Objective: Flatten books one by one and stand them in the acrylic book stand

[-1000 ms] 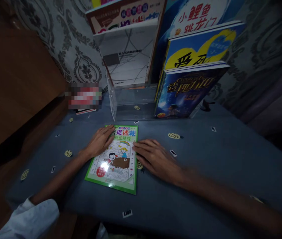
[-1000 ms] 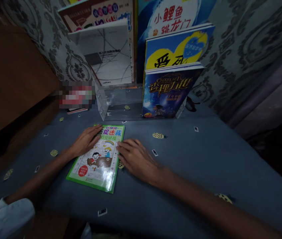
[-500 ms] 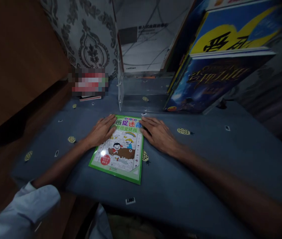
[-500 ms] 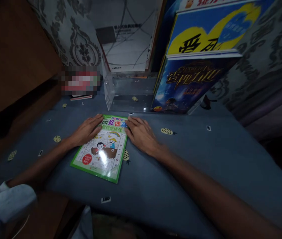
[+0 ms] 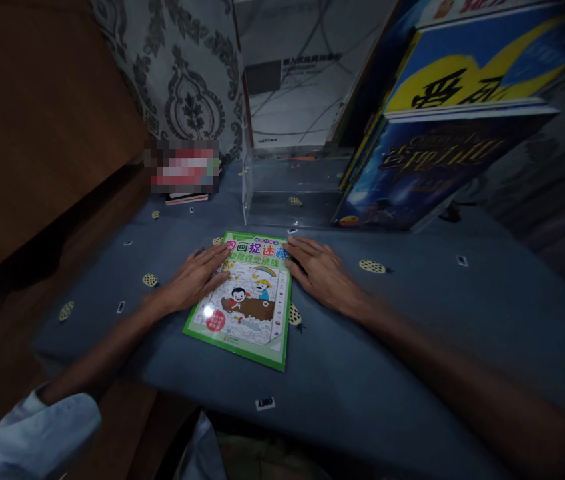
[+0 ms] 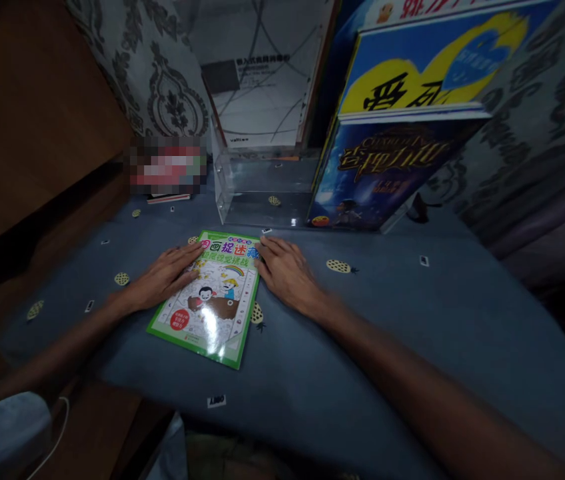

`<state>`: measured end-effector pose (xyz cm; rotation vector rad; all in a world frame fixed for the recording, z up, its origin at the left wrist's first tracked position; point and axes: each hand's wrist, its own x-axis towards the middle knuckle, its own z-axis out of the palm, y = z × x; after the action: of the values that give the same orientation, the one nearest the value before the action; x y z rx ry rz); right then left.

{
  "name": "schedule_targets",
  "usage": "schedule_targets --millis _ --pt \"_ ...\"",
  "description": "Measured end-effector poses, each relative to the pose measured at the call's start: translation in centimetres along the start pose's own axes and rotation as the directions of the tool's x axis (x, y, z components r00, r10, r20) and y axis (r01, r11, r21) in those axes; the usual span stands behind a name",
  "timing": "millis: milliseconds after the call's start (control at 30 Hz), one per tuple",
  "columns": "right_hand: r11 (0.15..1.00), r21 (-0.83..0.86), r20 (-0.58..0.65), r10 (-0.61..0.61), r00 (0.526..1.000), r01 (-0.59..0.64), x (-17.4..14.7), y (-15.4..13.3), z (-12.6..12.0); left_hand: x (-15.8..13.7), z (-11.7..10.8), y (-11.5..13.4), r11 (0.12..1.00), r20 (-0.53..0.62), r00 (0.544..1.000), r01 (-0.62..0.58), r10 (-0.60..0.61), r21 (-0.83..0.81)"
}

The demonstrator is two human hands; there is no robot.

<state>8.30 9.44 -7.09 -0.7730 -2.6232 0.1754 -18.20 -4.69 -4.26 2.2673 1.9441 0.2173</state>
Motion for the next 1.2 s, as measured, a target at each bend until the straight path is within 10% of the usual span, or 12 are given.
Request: schedule_targets --millis 400,767,1200 --pt "0.999 -0.041 -0.045 -0.018 0.999 0.016 -0.1 -0.8 -1.5 5.6 0.7 0.7 0.996 -0.093 0.994 -0.049 0.055 0.072" --pt "0.901 0.411 -0.096 0.195 0.976 -0.14 -0.5 1.3 -0.6 9.7 1.7 5.6 0.951 -0.03 0.952 -0.301 0.304 0.074" --pt "0.918 0.382 -0.099 0.156 0.983 -0.107 -0.5 1.3 -0.3 8.8 1.7 6.5 0.937 -0.036 0.937 -0.344 0.347 0.062"
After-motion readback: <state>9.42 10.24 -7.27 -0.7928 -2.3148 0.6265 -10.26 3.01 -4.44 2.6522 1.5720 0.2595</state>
